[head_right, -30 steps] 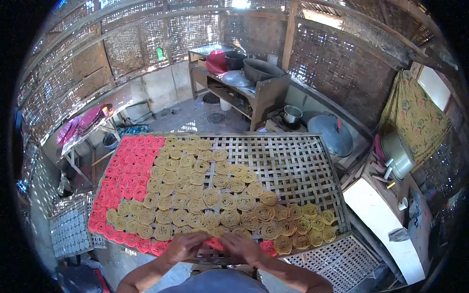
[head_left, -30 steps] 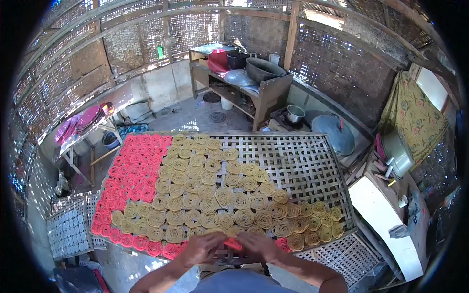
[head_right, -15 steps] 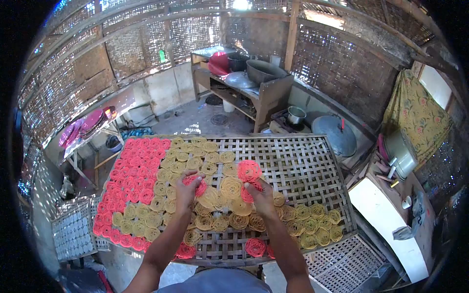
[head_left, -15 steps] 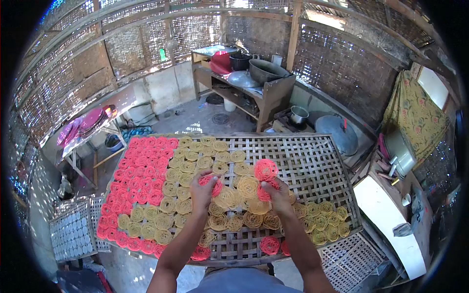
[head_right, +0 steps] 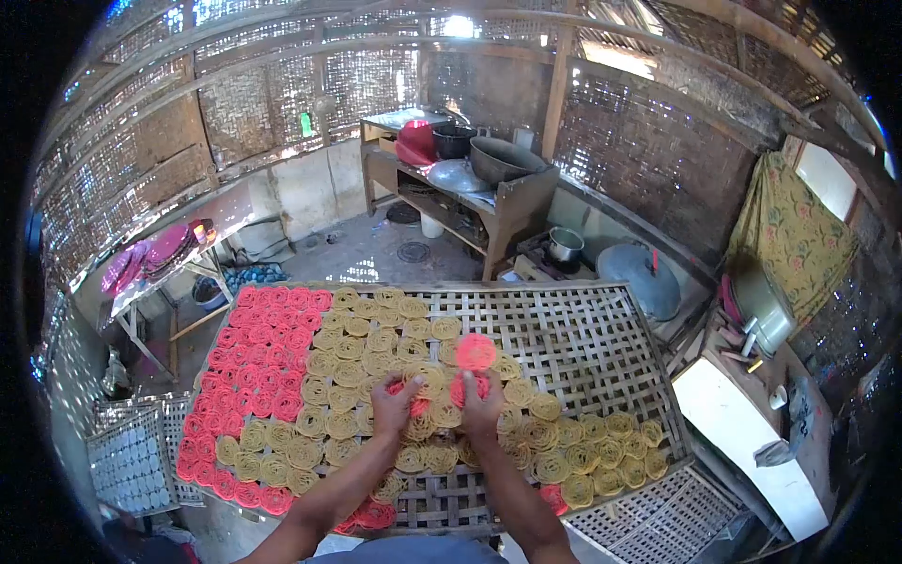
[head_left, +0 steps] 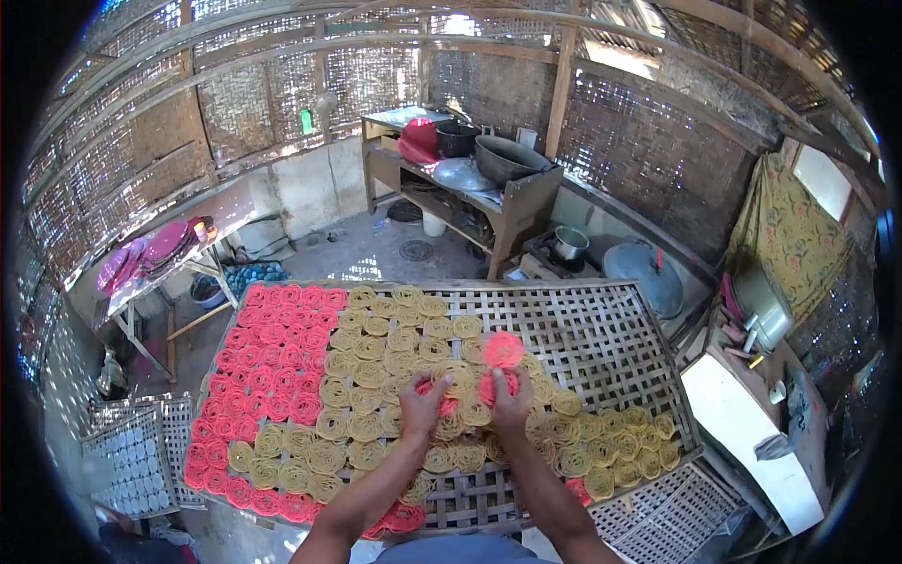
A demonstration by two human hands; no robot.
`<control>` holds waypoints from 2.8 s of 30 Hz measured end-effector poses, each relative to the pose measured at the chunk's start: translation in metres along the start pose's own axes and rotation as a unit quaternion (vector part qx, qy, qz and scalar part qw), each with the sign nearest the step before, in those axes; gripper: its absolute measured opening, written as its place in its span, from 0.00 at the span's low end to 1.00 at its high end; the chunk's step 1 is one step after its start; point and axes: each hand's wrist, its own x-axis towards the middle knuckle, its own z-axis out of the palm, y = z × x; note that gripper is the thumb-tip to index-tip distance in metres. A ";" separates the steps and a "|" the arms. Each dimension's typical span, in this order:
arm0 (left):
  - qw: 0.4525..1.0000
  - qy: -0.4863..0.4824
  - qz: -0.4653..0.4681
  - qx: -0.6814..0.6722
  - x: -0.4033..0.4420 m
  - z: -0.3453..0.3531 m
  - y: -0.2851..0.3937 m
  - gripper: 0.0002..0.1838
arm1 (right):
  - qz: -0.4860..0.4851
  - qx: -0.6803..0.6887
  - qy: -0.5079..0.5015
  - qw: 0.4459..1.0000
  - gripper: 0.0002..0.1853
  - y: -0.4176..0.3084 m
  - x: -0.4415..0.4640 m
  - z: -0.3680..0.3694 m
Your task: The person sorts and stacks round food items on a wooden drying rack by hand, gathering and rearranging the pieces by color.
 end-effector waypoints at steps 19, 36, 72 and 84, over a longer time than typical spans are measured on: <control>0.995 0.099 0.011 0.024 -0.002 -0.004 0.008 0.11 | -0.157 -0.291 -0.168 0.929 0.18 -0.020 -0.004 -0.014; 0.992 0.123 0.020 0.001 0.001 -0.009 0.000 0.11 | -0.223 -0.316 -0.281 0.878 0.12 -0.035 0.001 -0.023; 0.980 -0.054 0.142 0.132 0.008 0.022 0.070 0.61 | 0.056 -0.040 -0.160 0.985 0.12 -0.115 0.074 -0.043; 0.998 -0.037 -0.042 -0.039 0.020 0.010 -0.003 0.16 | 0.175 -0.029 -0.185 0.967 0.16 -0.049 0.048 -0.040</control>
